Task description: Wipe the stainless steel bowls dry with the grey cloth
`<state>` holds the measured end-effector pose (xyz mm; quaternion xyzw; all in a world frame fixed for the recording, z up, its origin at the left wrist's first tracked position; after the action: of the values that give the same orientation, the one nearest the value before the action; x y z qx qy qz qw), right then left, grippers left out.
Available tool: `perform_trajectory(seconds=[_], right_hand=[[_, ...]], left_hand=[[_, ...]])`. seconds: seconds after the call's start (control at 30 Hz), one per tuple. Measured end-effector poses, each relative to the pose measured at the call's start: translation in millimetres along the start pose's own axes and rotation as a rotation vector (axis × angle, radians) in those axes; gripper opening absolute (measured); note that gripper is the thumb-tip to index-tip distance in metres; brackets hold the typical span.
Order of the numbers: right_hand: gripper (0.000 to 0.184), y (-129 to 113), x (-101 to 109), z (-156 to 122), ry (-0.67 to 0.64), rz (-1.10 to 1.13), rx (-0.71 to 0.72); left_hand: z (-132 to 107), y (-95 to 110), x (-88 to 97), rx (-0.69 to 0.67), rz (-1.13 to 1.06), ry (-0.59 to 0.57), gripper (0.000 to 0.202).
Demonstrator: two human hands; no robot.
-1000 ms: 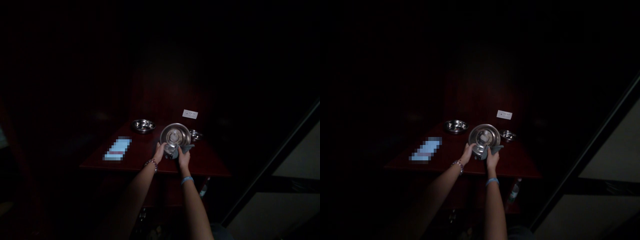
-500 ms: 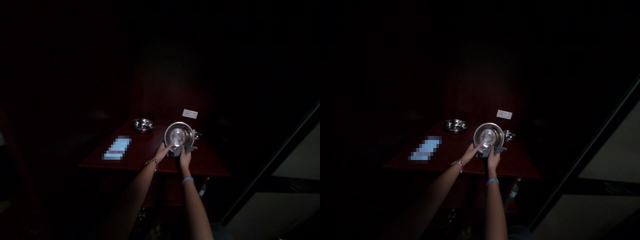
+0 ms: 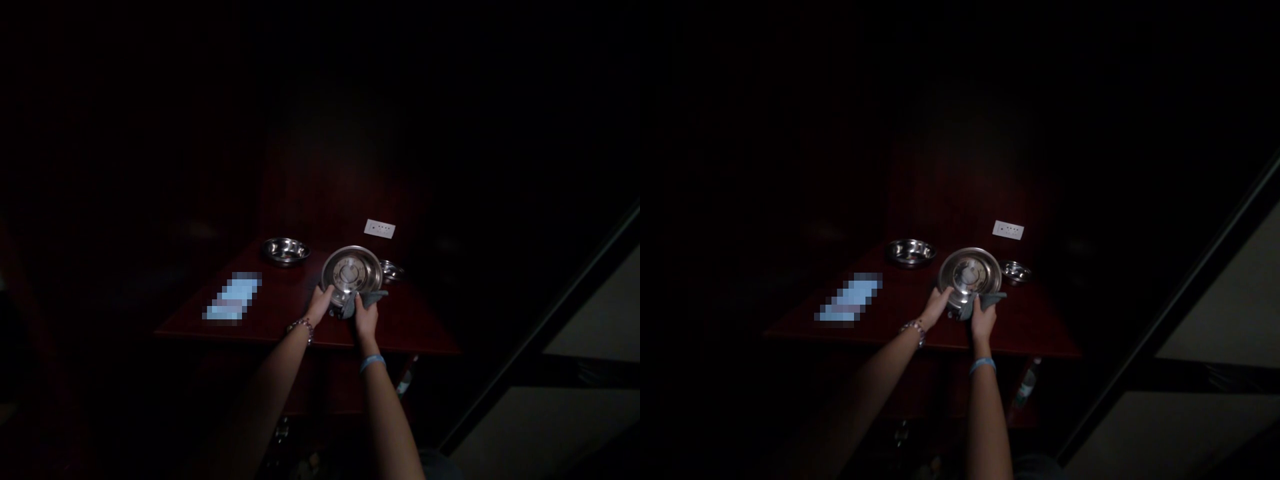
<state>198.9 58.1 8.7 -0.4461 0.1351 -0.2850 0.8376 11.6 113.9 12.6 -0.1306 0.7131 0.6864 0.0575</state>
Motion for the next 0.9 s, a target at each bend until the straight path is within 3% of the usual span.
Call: perform_trajectory(seconds=[0.27, 0.5, 0.9], right_hand=[[0.047, 2.8, -1.5, 0.8, -0.002, 0.008, -0.011], [0.045, 11.9, 0.4, 2.6, 0.026, 0.029, -0.039], [0.050, 15.4, 2.2, 3.9, 0.062, 0.065, -0.015]], left_hand=[[-3.6, -1.3, 20.6, 0.079, 0.006, 0.132, 0.026], [-6.8, 7.4, 1.7, -0.037, -0.126, -0.091, 0.040], [-20.5, 13.1, -9.3, -0.038, -0.071, -0.212, 0.041]])
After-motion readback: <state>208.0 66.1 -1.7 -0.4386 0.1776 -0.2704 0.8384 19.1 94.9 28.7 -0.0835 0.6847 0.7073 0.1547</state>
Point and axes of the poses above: each hand's wrist, its own z-axis towards the middle knuckle, its own x-axis out of the back of the hand, y = z × x, the point moved 8 cm from there along z, towards the middle knuckle, and after that the axes turned 14 degrees about x, right-handed, at the moved point
